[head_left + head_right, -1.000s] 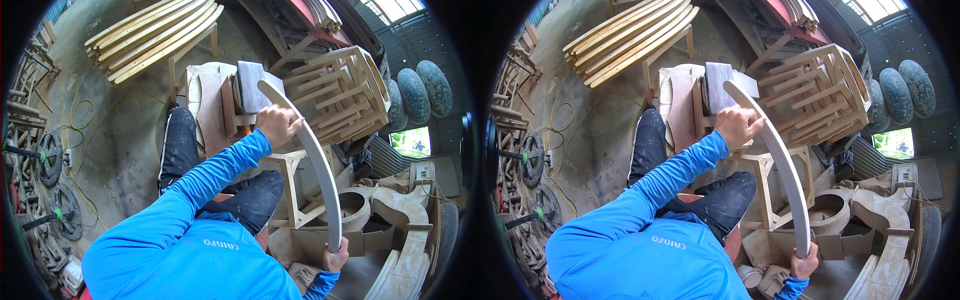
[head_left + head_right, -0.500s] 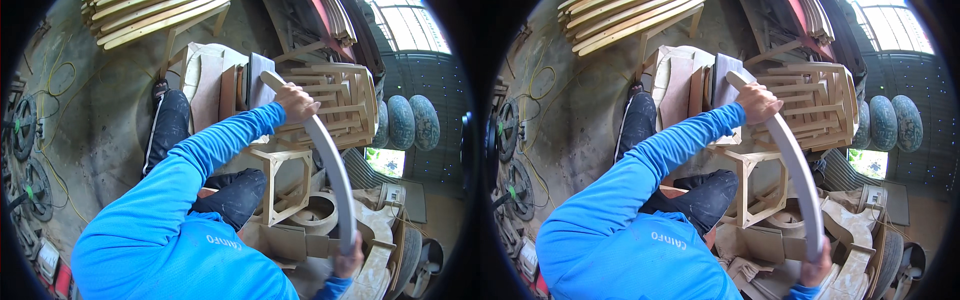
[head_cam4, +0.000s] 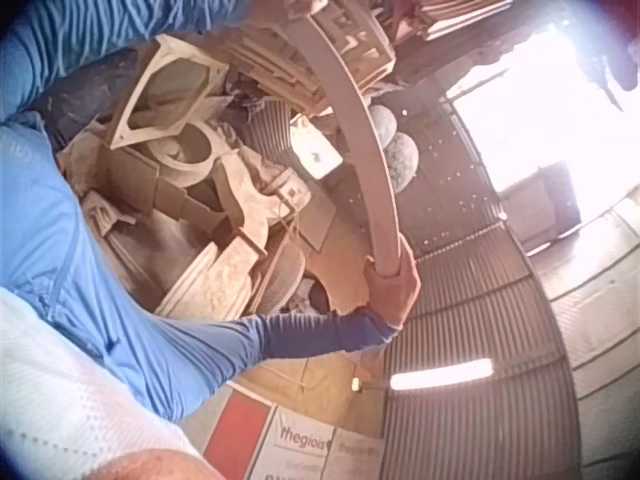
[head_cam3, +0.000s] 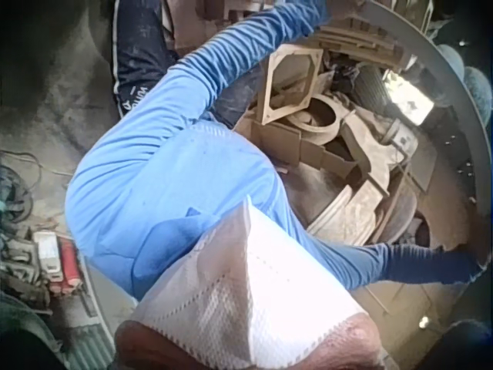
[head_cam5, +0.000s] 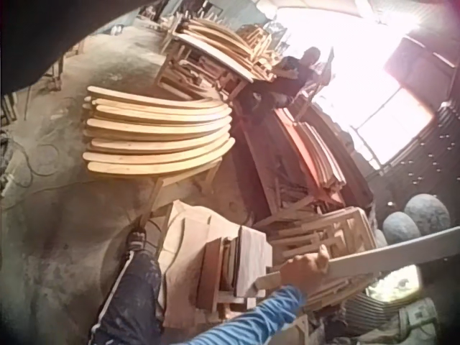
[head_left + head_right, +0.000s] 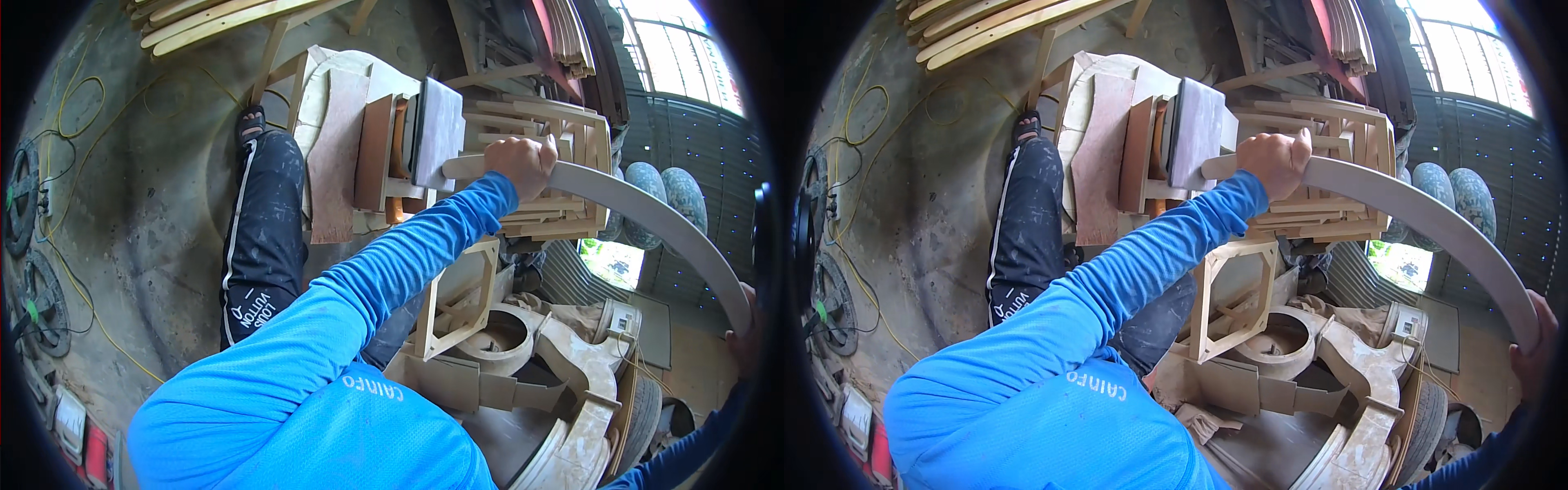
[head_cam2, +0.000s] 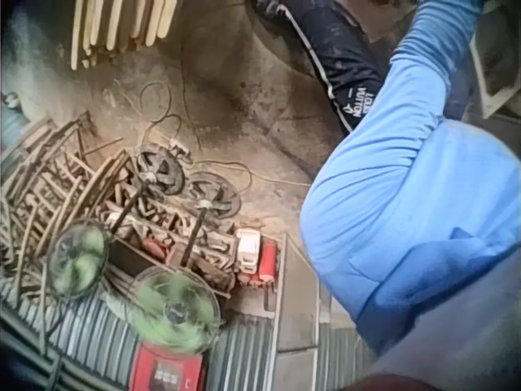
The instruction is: Sanding curved wooden furniture components using a stationary electric belt sander.
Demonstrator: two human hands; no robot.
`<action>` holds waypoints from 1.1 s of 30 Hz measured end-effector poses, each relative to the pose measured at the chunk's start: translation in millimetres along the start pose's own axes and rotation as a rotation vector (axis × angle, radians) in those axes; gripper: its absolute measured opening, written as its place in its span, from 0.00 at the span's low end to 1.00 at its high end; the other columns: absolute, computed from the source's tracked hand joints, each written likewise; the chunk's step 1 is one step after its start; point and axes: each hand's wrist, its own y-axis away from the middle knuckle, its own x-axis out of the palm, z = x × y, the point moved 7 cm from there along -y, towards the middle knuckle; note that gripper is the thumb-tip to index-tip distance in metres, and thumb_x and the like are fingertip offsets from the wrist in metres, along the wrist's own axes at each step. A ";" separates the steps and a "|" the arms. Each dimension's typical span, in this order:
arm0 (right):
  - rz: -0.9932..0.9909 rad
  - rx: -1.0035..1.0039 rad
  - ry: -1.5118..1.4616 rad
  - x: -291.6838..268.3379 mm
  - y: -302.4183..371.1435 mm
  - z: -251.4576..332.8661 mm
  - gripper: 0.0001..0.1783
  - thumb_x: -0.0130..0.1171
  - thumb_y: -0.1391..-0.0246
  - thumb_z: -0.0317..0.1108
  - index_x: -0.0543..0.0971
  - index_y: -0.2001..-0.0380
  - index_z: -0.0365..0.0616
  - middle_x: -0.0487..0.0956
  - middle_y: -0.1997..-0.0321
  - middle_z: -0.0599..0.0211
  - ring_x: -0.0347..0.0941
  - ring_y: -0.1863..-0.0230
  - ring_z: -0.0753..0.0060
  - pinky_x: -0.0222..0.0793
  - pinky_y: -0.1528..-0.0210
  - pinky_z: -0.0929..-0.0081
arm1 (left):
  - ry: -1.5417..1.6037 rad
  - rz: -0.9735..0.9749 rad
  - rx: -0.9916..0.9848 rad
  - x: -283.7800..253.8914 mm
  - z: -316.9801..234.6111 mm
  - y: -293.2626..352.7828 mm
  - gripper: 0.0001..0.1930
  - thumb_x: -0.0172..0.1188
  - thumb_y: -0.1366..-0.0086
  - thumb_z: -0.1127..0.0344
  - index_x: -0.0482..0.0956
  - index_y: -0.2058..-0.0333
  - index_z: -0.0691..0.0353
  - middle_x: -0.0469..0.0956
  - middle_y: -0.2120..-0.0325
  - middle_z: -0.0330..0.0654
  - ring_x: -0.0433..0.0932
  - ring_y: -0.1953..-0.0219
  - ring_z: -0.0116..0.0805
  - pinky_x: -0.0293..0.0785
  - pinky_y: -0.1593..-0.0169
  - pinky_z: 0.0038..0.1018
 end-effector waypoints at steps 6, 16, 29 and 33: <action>-0.030 0.077 -0.411 47.8 34.7 48.1 0.29 0.62 0.63 0.25 0.77 0.50 0.39 0.81 0.55 0.55 0.78 0.51 0.60 0.71 0.46 0.67 | -0.033 0.084 0.073 -4.6 -2.3 -9.6 0.31 0.41 0.29 0.46 0.88 0.76 0.60 0.84 0.77 0.53 0.85 0.72 0.51 0.80 0.60 0.46; 0.473 0.294 -1.081 227.2 127.7 216.5 0.34 0.72 0.64 0.25 0.76 0.47 0.40 0.80 0.65 0.65 0.77 0.64 0.72 0.75 0.58 0.71 | -0.125 0.074 0.588 -4.5 14.2 -10.9 0.23 0.48 0.32 0.50 0.86 0.78 0.53 0.85 0.78 0.44 0.84 0.71 0.43 0.76 0.58 0.41; 0.152 0.335 -0.798 185.3 149.8 182.5 0.22 0.69 0.61 0.27 0.77 0.58 0.41 0.81 0.66 0.46 0.81 0.65 0.44 0.75 0.63 0.60 | -0.103 0.426 0.647 -10.7 -1.0 29.4 0.30 0.55 0.36 0.32 0.85 0.73 0.55 0.84 0.75 0.47 0.84 0.67 0.49 0.77 0.58 0.44; -0.148 0.188 -0.391 153.0 164.4 174.1 0.17 0.68 0.55 0.27 0.79 0.59 0.42 0.80 0.67 0.55 0.79 0.63 0.47 0.73 0.56 0.57 | -0.080 0.701 0.705 -26.8 -36.6 66.4 0.36 0.66 0.49 0.24 0.86 0.59 0.53 0.85 0.72 0.45 0.86 0.65 0.49 0.80 0.61 0.42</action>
